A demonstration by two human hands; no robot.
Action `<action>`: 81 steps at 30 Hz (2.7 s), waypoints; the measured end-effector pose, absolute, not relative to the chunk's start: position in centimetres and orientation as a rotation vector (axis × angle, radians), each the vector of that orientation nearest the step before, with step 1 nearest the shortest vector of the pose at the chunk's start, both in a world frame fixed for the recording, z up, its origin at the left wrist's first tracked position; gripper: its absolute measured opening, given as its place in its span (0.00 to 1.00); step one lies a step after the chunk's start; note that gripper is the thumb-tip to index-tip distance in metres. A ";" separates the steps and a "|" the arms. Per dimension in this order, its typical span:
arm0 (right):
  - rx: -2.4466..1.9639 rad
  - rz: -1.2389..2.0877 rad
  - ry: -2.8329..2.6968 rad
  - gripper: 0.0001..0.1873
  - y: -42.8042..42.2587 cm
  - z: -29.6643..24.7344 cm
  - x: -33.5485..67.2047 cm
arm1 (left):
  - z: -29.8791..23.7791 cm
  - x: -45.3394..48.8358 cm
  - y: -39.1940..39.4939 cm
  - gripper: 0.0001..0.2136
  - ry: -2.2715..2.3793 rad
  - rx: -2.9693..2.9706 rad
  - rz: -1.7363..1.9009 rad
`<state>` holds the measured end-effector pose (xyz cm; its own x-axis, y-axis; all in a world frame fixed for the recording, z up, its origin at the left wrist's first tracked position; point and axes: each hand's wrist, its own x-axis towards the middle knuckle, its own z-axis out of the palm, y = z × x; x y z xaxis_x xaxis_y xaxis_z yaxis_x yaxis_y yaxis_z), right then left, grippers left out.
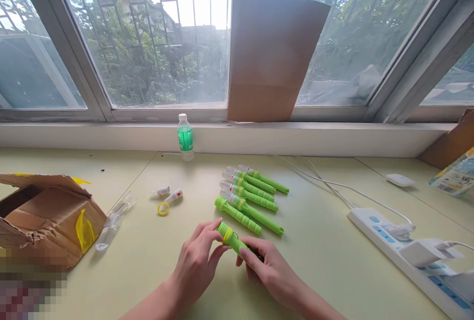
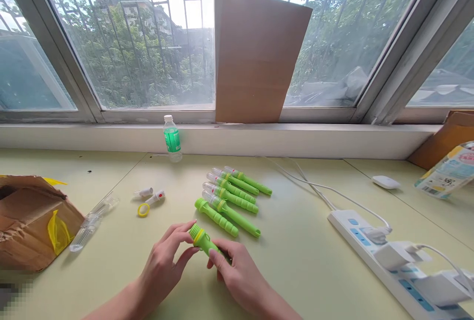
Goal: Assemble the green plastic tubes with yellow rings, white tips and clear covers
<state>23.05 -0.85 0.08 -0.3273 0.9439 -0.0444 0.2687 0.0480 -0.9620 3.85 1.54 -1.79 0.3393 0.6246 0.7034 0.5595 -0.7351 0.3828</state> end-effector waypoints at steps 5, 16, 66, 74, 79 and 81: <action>-1.263 1.436 -1.615 0.19 -0.8 -0.5 23.2 | -1.4 3.8 1.5 0.07 1.080 2.500 1.334; -1.221 1.405 -1.596 0.12 -0.9 0.0 23.0 | -2.0 3.6 1.7 0.08 1.039 2.566 1.339; -1.237 1.395 -1.475 0.21 -0.5 -1.3 23.1 | -2.0 2.0 3.3 0.04 1.363 2.499 1.323; -1.230 1.402 -1.486 0.21 -0.6 -1.4 23.3 | -2.7 -0.7 6.6 0.08 1.843 2.445 1.101; -1.239 1.397 -1.490 0.21 -0.5 -1.5 23.3 | -3.0 -2.1 7.9 0.14 2.158 2.413 0.854; -1.241 1.393 -1.494 0.21 -0.5 -1.5 23.3 | -3.1 -2.5 8.1 0.15 2.232 2.383 0.801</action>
